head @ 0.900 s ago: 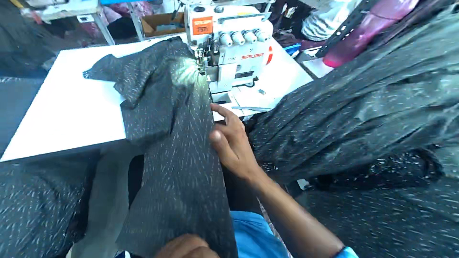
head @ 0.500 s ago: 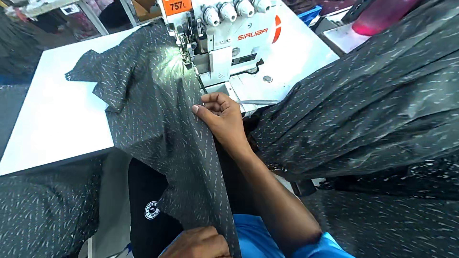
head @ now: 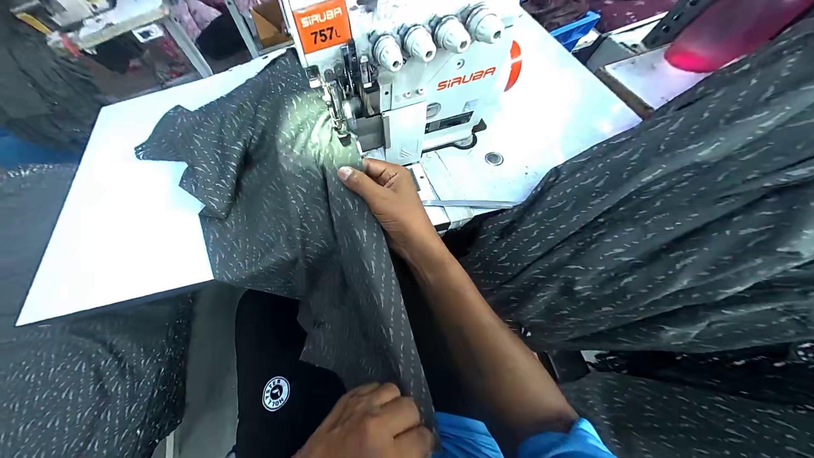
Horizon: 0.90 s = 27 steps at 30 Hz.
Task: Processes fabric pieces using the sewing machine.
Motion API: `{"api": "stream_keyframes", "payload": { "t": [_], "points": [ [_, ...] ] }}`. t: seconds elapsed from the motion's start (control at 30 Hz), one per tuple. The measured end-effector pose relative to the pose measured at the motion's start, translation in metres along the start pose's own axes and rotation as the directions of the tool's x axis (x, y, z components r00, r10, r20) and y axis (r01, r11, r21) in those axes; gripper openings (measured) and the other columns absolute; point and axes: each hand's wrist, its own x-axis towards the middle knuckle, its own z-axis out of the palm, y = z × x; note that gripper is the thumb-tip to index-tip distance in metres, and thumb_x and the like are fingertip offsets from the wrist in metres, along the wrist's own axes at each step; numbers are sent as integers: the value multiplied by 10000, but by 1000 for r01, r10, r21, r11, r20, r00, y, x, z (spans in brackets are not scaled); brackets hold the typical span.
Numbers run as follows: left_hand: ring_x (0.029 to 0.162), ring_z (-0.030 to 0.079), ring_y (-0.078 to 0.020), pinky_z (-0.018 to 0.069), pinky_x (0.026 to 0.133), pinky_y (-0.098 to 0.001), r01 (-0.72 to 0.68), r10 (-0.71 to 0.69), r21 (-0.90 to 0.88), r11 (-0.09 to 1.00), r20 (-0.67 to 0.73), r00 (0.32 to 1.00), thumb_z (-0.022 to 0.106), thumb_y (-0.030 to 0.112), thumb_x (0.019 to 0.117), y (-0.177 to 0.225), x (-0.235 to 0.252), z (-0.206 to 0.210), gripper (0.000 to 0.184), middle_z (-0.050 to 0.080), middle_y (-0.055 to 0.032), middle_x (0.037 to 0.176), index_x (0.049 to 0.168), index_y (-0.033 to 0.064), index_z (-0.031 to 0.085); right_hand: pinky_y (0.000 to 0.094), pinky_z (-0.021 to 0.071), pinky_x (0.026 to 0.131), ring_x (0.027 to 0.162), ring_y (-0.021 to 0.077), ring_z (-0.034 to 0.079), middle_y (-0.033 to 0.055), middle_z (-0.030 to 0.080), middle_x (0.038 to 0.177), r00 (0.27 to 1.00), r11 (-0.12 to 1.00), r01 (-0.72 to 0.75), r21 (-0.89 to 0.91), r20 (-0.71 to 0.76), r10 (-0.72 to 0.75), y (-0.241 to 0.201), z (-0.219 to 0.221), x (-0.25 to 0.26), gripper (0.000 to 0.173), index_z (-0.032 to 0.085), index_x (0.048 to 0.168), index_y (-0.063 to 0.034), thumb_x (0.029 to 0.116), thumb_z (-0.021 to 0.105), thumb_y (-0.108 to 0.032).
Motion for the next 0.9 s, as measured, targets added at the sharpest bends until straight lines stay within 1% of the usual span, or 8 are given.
{"api": "stream_keyframes", "payload": {
  "t": [0.07,0.17,0.33,0.5,0.63,0.73,0.83,0.9],
  "points": [
    [826,660,-201,554,755,-317,3,3,61,998,-93,996,609,160,1011,-8,4,-1,169,691,-50,848,979,96,763,317,583,633,678,148,667,104,700,792,1000,1000,12,-17,-21,-13,0,-1,1,218,731,963,14,1011,657,-186],
    [828,654,-169,552,747,-296,24,13,175,984,-208,978,621,184,999,-19,10,-2,155,690,-20,857,972,124,761,315,556,594,632,144,637,94,670,731,999,999,17,-34,-33,-18,3,-2,3,254,709,860,8,1005,667,-197],
    [815,640,-161,553,714,-298,77,29,289,954,-345,938,658,202,974,-38,27,-15,127,668,-13,850,971,138,768,314,560,584,619,142,640,92,672,719,999,999,13,-35,-39,-14,3,-1,4,257,708,834,6,996,678,-191],
    [807,652,-143,557,705,-287,134,15,330,934,-412,911,652,182,967,-49,48,-36,147,690,-8,850,954,118,784,317,577,600,638,146,661,104,693,744,998,1000,-8,-10,-55,7,0,2,3,224,730,886,12,994,681,-179],
    [804,642,-129,540,690,-282,152,35,386,910,-437,899,653,169,951,-65,61,-53,153,695,8,866,948,123,799,315,583,601,635,144,667,106,699,747,997,1000,-30,9,-67,30,-1,3,2,225,731,885,11,991,685,-182],
    [810,639,-151,531,694,-306,149,66,431,890,-444,894,655,170,946,-76,72,-68,157,693,-8,871,958,108,799,314,585,609,641,145,670,109,702,754,997,999,-50,23,-66,51,-2,4,2,223,731,891,12,992,684,-181],
    [796,632,-180,509,686,-333,144,95,472,870,-447,890,654,158,939,-85,84,-85,161,697,-27,866,950,92,800,319,590,636,670,145,679,111,713,783,996,998,-55,29,-64,57,-2,5,3,216,744,931,14,996,679,-181],
    [793,634,-195,498,687,-357,161,100,513,843,-445,890,655,159,932,-91,91,-96,159,704,-35,871,933,96,801,312,574,628,666,138,664,108,703,778,996,998,-52,40,-65,55,-1,6,3,222,736,910,16,997,677,-180]
  ]
}}
